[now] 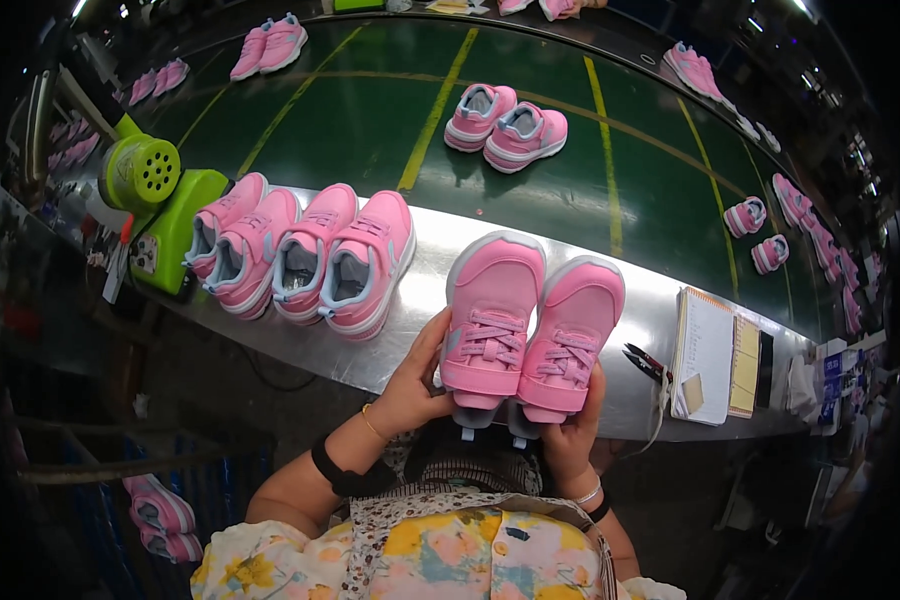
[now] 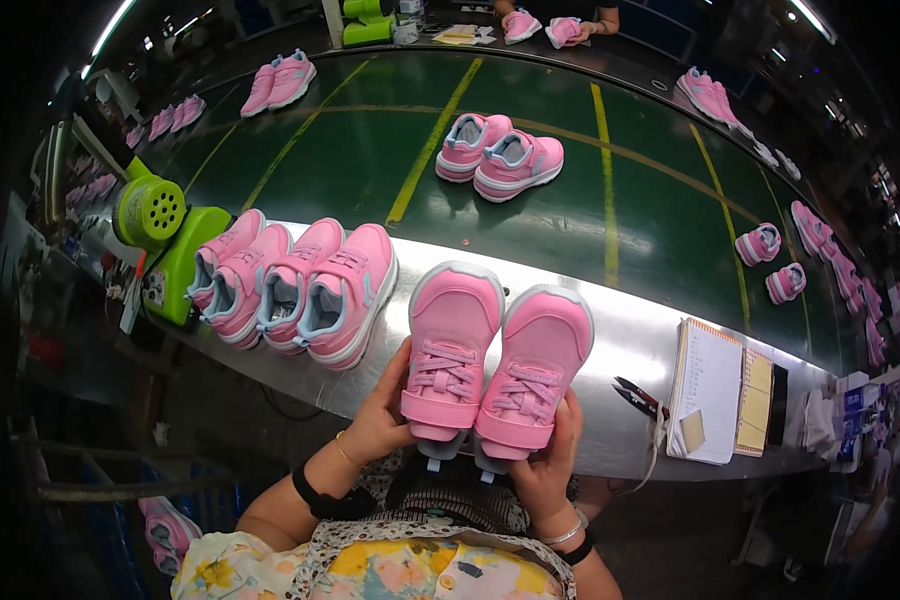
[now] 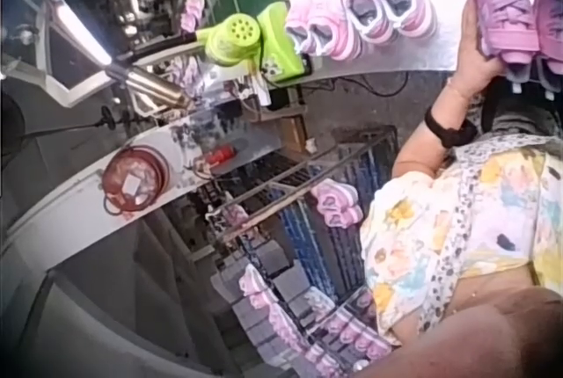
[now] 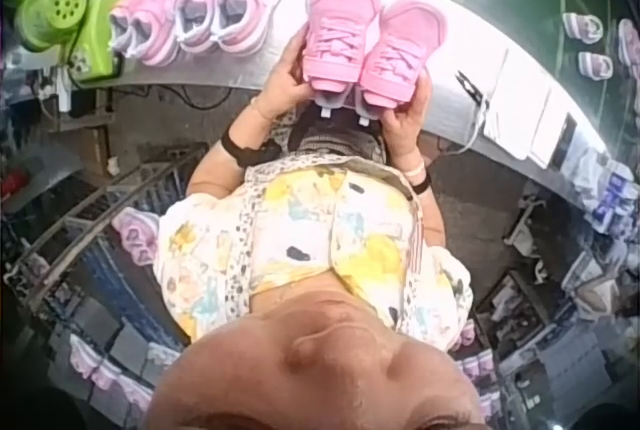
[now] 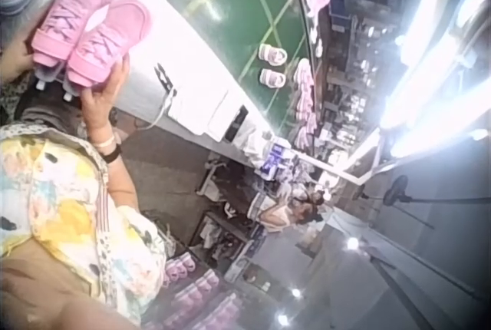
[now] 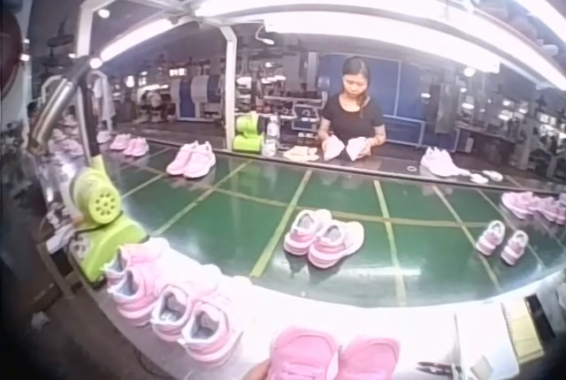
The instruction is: Inspecting and marking children's sneakers on a manufacturing line for quality control.
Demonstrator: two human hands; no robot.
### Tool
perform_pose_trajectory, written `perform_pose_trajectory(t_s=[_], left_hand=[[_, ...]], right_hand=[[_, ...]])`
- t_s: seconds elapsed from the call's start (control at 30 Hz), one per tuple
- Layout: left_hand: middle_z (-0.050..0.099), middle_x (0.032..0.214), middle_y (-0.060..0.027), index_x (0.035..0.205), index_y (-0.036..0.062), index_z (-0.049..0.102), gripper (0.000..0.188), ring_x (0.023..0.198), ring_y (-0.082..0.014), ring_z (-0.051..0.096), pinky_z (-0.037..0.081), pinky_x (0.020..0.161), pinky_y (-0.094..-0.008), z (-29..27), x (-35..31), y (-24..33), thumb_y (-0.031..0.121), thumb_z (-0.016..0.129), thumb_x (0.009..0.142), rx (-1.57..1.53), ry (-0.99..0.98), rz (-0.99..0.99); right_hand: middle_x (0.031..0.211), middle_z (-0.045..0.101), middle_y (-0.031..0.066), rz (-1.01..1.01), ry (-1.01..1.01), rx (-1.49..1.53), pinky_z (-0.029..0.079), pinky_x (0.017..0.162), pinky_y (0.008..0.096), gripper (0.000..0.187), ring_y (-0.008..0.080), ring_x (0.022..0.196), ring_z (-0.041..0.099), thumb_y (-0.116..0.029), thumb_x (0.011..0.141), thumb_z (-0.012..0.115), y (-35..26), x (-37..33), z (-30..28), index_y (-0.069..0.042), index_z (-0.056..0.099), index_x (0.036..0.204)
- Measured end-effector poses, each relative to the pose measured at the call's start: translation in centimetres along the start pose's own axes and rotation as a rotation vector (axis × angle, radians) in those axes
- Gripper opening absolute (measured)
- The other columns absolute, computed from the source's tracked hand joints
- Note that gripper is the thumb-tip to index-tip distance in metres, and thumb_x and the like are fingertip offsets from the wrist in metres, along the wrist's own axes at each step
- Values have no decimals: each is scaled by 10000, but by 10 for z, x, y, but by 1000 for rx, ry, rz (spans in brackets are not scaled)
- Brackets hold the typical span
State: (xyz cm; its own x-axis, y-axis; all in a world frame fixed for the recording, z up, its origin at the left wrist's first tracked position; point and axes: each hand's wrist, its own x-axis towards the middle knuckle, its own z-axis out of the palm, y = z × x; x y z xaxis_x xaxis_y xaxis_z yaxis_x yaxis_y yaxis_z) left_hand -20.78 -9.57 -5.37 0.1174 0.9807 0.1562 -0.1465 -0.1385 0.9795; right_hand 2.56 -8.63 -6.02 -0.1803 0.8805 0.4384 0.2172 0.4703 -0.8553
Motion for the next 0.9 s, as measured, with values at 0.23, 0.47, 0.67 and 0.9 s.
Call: perform_pose_trajectory(t_s=[0.23, 0.47, 0.67, 0.9], left_hand=[[279, 1469, -106, 1486, 145, 41, 1126, 1317, -234, 352, 315, 1072, -374, 1, 1, -2, -34, 760, 639, 36, -13, -2], [273, 1473, -103, 1486, 148, 29, 1123, 1320, -234, 349, 319, 1070, -373, -3, -2, -1, -40, 749, 644, 72, -12, -1], [278, 1468, -110, 1486, 149, 27, 1117, 1321, -237, 348, 315, 1072, -374, -3, -4, -5, -37, 746, 651, 78, -14, -2], [276, 1468, -116, 1486, 146, 26, 1127, 1323, -240, 347, 313, 1071, -376, -2, 7, -4, -9, 761, 646, 44, -31, 13]], right_hand=[[1357, 370, 107, 18, -10, -56, 340, 1024, 357, 799, 209, 1220, 422, -66, 801, 662, -1, -1, -3, -63, 174, 1434], [1376, 356, 112, 3, 8, -28, 341, 1025, 358, 805, 214, 1229, 418, -66, 805, 658, 0, -4, 2, -66, 164, 1441], [1379, 356, 112, -15, 3, -77, 344, 1025, 360, 823, 220, 1232, 419, -79, 797, 672, 0, -3, 1, -69, 163, 1443], [1370, 366, 110, -28, 17, -81, 350, 1019, 356, 811, 215, 1217, 433, -78, 798, 667, 1, 4, -3, -63, 172, 1440]])
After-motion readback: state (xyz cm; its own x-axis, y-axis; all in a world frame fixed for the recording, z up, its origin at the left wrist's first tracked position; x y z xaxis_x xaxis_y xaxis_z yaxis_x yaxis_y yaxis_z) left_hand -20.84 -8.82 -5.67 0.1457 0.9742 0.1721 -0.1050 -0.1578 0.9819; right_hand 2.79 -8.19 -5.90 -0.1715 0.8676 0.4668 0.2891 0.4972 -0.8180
